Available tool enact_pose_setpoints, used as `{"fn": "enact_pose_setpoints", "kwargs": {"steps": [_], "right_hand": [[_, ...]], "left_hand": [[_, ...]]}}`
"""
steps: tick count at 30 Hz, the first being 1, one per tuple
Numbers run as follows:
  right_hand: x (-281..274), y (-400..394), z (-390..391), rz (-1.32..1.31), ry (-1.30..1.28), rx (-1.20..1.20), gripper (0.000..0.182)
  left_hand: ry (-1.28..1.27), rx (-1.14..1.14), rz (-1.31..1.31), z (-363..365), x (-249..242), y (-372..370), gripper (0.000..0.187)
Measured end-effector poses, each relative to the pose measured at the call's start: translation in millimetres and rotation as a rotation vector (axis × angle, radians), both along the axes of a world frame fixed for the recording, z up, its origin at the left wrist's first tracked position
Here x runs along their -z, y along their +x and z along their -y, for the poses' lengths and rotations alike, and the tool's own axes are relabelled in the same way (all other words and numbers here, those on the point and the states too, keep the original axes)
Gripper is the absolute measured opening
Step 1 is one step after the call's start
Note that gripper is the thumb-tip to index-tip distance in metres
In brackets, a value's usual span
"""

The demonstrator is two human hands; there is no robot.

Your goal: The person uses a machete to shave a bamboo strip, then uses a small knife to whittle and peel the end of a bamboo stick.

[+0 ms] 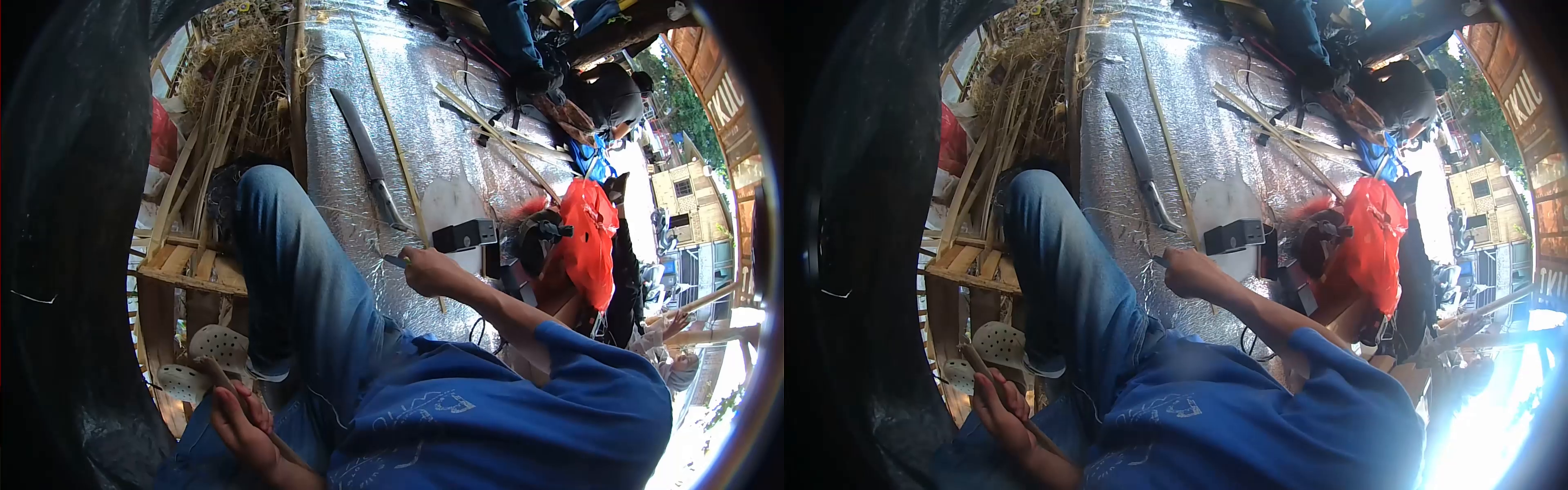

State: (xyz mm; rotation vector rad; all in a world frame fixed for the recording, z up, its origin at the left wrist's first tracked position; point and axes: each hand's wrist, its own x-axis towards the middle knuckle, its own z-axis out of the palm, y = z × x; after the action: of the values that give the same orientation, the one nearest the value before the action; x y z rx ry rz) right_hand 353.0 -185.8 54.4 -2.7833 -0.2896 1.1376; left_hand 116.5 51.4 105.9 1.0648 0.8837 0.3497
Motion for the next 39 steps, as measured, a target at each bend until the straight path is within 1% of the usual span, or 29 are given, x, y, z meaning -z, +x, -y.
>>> {"fn": "enact_pose_setpoints", "kwargs": {"steps": [2,4,6,7,9,10,12,13,14,16,18,19,21,23,25,27,28,29,30,32,33,34,36,37,38,39], "right_hand": [[13,2,3,-0.014,-0.043,-0.013,0.039],[37,6,13,-0.028,-0.081,-0.034,0.040],[62,14,27,-0.061,-0.076,-0.210,0.044],[48,14,20,-0.060,-0.071,-0.223,0.044],[19,14,8,-0.086,0.059,-0.121,0.045],[19,17,7,-0.084,0.066,-0.141,0.045],[21,18,8,-0.076,0.051,-0.188,0.045],[11,19,8,-0.052,0.049,-0.354,0.040],[1,18,7,-0.052,0.059,-0.377,0.040],[-13,22,2,0.005,0.122,-0.133,0.034],[-14,36,-5,0.068,0.259,-0.141,0.034],[-28,41,-25,0.055,0.289,-0.076,0.033],[-7,65,-44,0.182,0.387,-0.165,0.034],[6,94,-76,0.132,0.402,-0.104,0.034],[22,122,-103,0.072,0.351,-0.052,0.038],[22,137,-125,0.010,0.383,-0.018,0.039],[20,147,-137,-0.025,0.314,-0.069,0.045],[19,153,-146,-0.057,0.269,-0.018,0.037],[16,156,-157,-0.087,0.228,0.033,0.034],[27,172,-164,-0.087,0.241,0.025,0.030],[23,170,-171,-0.053,0.198,0.043,0.025],[25,170,-175,-0.050,0.200,0.040,0.025],[33,179,-178,0.001,0.084,-0.149,0.024],[53,194,-174,0.039,0.108,-0.227,0.028],[58,197,-176,0.041,0.160,-0.166,0.029],[49,192,-181,0.049,0.109,-0.185,0.028]], "left_hand": [[-0.004,-0.010,0.003,0,1,0,0.036],[-0.003,0.023,0.017,-1,-1,2,0.036],[-0.004,0.017,0.013,-1,-2,3,0.036],[-0.012,0.023,0.009,-1,-2,3,0.036],[-0.021,0.018,0.005,-1,-1,3,0.036],[-0.034,0.025,0.002,-2,0,3,0.036],[-0.033,0.011,0.015,-3,0,3,0.036],[-0.042,0.029,0.025,-2,-1,3,0.036],[-0.047,0.048,0.036,-3,-3,4,0.036],[-0.033,0.028,0.031,-4,-5,6,0.037],[-0.026,0.078,0.048,-4,-2,6,0.038],[-0.031,0.062,0.047,-4,-2,6,0.039],[-0.022,0.057,0.054,-4,-4,7,0.039],[-0.016,0.055,0.057,-3,-5,6,0.039],[-0.033,0.064,0.074,-2,-4,5,0.038],[-0.019,0.063,0.069,0,-3,6,0.037],[-0.011,0.073,0.063,0,-4,6,0.037],[-0.015,0.075,0.064,0,-4,6,0.036],[-0.018,0.064,0.059,0,-4,5,0.036],[-0.004,0.090,0.072,-1,-1,5,0.036],[-0.003,0.084,0.071,-1,-1,4,0.036],[-0.006,0.082,0.068,-1,-2,5,0.036],[0.000,0.090,0.083,-4,-3,6,0.036],[-0.016,0.090,0.073,-4,-3,7,0.036],[-0.035,0.091,0.064,-4,-4,7,0.036],[-0.031,0.090,0.062,-5,-4,7,0.037]]}}
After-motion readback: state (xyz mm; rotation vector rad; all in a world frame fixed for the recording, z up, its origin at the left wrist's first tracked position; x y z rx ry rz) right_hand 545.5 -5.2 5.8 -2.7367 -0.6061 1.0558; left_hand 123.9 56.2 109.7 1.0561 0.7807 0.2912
